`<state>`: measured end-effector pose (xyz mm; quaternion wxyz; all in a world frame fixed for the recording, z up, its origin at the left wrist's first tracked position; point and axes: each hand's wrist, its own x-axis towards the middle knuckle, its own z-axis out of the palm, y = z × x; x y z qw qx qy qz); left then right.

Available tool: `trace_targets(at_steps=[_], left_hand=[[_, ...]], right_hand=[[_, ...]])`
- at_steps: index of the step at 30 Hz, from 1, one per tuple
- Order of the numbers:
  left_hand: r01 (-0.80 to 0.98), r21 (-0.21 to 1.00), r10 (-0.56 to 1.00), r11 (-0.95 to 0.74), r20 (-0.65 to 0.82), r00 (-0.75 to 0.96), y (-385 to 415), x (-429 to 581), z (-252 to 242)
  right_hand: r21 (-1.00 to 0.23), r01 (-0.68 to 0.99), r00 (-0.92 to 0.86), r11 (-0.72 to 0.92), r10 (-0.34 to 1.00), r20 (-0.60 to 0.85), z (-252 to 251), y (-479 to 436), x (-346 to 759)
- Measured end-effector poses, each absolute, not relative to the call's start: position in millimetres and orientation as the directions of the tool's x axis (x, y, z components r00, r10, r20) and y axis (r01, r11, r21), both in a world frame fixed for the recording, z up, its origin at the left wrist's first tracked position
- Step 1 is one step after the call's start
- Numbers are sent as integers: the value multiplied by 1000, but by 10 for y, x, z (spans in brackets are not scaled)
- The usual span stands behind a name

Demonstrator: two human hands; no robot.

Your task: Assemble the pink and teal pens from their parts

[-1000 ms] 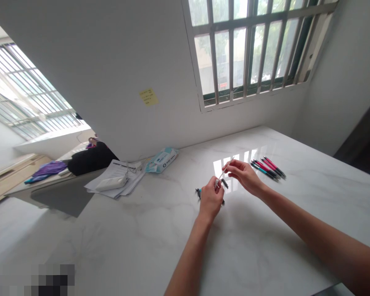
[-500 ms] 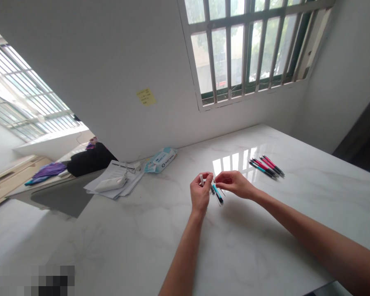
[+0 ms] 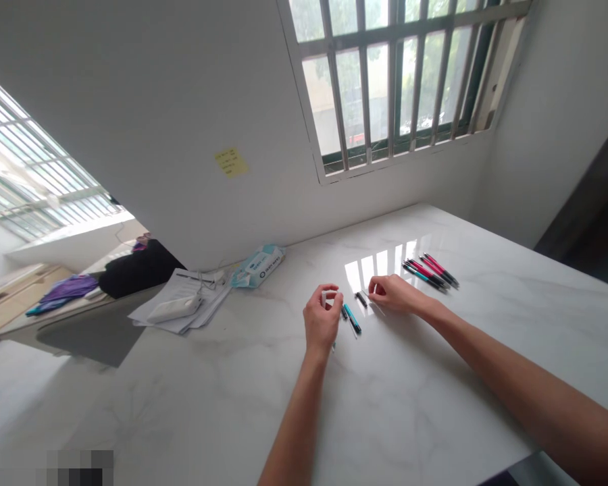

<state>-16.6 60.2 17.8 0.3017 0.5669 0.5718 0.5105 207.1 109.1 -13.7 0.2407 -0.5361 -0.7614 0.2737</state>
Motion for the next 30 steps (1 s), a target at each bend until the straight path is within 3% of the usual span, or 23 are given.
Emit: trace_targets(at_steps=[5, 14, 19, 30], left_hand=[[477, 859, 959, -187, 264, -101, 578, -161, 207], [686, 689, 951, -234, 309, 15, 612, -163, 155], [767, 618, 966, -174, 257, 12, 605, -125, 161], [980, 196, 999, -25, 44, 16, 775, 231, 238]], right_hand=[[-638, 720, -274, 273, 957, 100, -198, 1127, 2061], [-643, 675, -361, 361, 922, 139, -195, 1129, 2073], [-644, 667, -382, 375, 914, 137, -212, 1158, 2073], [-712, 602, -362, 361, 918, 161, -212, 1200, 2081]])
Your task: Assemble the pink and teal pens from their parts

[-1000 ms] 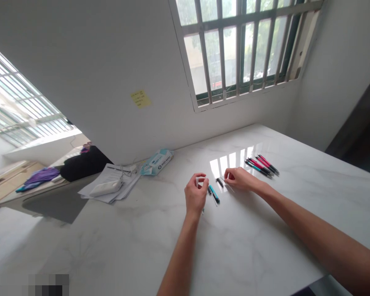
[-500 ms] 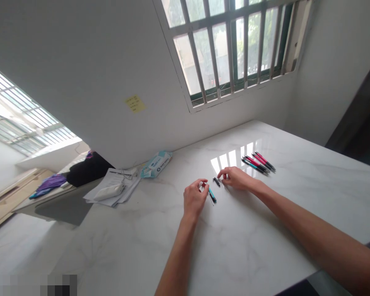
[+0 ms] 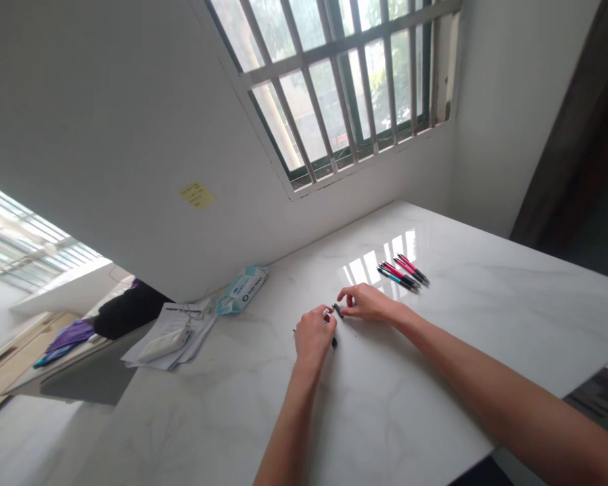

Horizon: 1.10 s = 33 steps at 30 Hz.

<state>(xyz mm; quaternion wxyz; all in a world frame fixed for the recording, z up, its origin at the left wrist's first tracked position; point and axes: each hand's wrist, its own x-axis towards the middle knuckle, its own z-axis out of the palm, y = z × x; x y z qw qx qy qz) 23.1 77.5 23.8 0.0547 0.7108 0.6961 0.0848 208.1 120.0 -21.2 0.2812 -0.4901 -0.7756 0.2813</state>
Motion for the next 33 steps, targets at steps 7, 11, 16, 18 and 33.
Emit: trace_targets(at_steps=[7, 11, 16, 18, 33], left_hand=[[987, 163, 998, -19, 56, 10, 834, 321, 207], [984, 180, 997, -2, 82, -13, 778, 299, 243], [939, 330, 984, -93, 176, 36, 687, 210, 260], [857, 476, 962, -199, 262, 78, 659, 143, 226], [317, 897, 921, -308, 365, -135, 664, -11, 24]], right_hand=[[-689, 622, -355, 373, 918, 176, -226, 1213, 2072], [-664, 645, -353, 378, 918, 179, -232, 1212, 2047], [-665, 655, -335, 358, 927, 169, -238, 1211, 2042], [-694, 625, -325, 357, 928, 184, -235, 1214, 2043], [-816, 130, -304, 564, 806, 508, -39, 793, 1512]])
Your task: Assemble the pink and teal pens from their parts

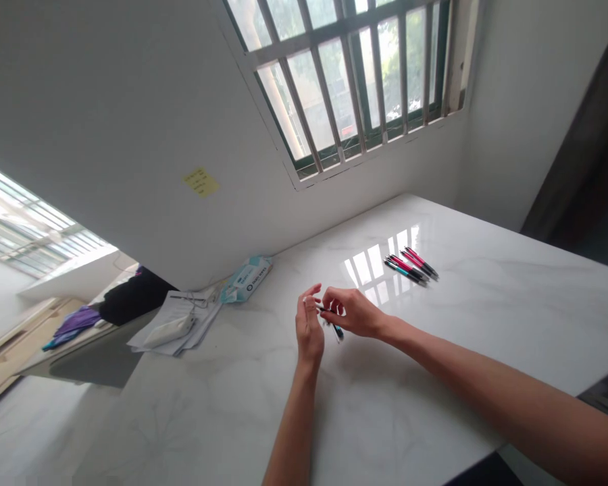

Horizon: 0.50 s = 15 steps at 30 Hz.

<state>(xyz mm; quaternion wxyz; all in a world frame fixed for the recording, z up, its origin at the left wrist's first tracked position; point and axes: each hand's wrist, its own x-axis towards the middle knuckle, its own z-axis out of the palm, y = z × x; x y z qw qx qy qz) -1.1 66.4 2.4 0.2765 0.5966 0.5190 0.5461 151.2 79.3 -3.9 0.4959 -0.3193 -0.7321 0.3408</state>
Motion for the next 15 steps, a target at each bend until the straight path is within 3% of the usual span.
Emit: trace_targets(at_steps=[9, 15], left_hand=[[98, 962, 898, -254, 272, -345, 707, -135, 35], [-130, 977, 925, -170, 113, -362, 674, -39, 19]], right_hand=[[-908, 22, -207, 418, 891, 405, -64, 874, 1599], [-939, -260, -115, 226, 958, 263, -92, 980, 1616]])
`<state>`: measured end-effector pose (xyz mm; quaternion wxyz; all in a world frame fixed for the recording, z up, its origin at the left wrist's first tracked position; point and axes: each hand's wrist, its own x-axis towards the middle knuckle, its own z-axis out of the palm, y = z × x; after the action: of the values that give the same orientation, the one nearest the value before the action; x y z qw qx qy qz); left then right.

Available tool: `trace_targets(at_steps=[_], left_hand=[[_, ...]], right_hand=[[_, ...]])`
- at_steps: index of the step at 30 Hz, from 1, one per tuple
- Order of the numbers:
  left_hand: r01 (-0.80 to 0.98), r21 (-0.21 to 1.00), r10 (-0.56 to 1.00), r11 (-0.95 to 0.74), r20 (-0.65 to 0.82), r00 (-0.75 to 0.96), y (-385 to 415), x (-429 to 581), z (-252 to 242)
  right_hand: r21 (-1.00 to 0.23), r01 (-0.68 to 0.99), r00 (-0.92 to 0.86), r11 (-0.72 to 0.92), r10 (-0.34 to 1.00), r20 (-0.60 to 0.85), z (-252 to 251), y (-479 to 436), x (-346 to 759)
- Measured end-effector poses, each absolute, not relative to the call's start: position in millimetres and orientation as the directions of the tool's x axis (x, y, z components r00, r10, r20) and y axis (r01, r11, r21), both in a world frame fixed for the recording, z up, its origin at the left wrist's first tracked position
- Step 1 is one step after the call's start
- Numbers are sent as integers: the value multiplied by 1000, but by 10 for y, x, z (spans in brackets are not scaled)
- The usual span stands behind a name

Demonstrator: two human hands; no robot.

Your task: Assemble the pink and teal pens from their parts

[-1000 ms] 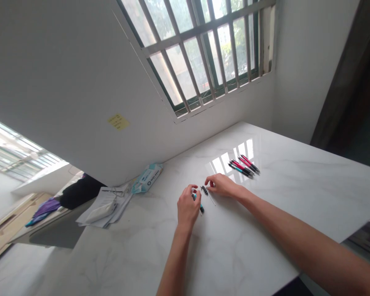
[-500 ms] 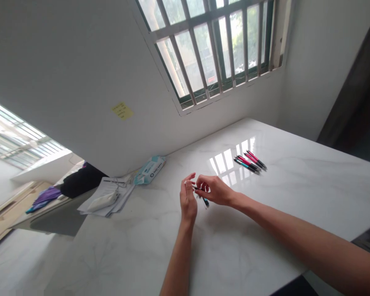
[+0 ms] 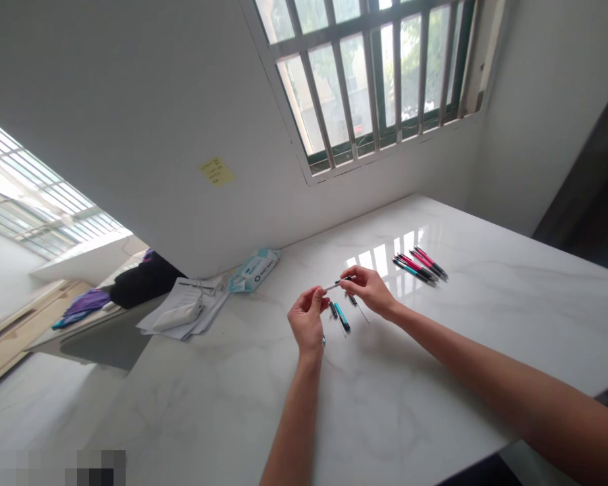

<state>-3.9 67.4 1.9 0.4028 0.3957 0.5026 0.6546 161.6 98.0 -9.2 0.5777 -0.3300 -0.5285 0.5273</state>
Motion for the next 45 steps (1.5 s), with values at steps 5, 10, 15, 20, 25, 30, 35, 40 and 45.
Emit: trace_targets(at_steps=[5, 10, 15, 20, 25, 30, 35, 40, 45], left_hand=[[-345, 936, 967, 64, -144, -212, 585, 109, 22], [-409, 893, 958, 187, -258, -126, 516, 223, 43], [-421, 884, 949, 202, -284, -140, 531, 221, 39], [-350, 924, 968, 152, -212, -138, 525, 164, 64], [-214, 973, 981, 90, -124, -152, 504, 134, 110], [-8, 1000, 983, 16, -18, -184, 530, 125, 85], [273, 960, 989, -66, 100, -111, 519, 107, 68], [647, 753, 980, -116, 191, -46, 425, 172, 117], [772, 597, 963, -219, 261, 71, 424, 221, 84]], right_hand=[[-863, -489, -86, 125, 978, 191, -32, 1026, 1677], [-832, -550, -67, 77, 989, 135, 8, 1042, 1725], [-844, -529, -52, 83, 990, 130, 29, 1049, 1742], [-933, -284, 14, 221, 974, 227, -3, 1119, 1840], [-787, 500, -55, 361, 921, 387, -42, 1166, 2057], [-504, 798, -280, 329, 944, 174, -56, 1126, 2167], [-474, 799, -413, 371, 911, 16, -18, 1088, 2176], [-538, 777, -316, 326, 942, 113, -55, 1130, 2142], [-568, 758, -296, 322, 945, 140, -151, 1179, 2132]])
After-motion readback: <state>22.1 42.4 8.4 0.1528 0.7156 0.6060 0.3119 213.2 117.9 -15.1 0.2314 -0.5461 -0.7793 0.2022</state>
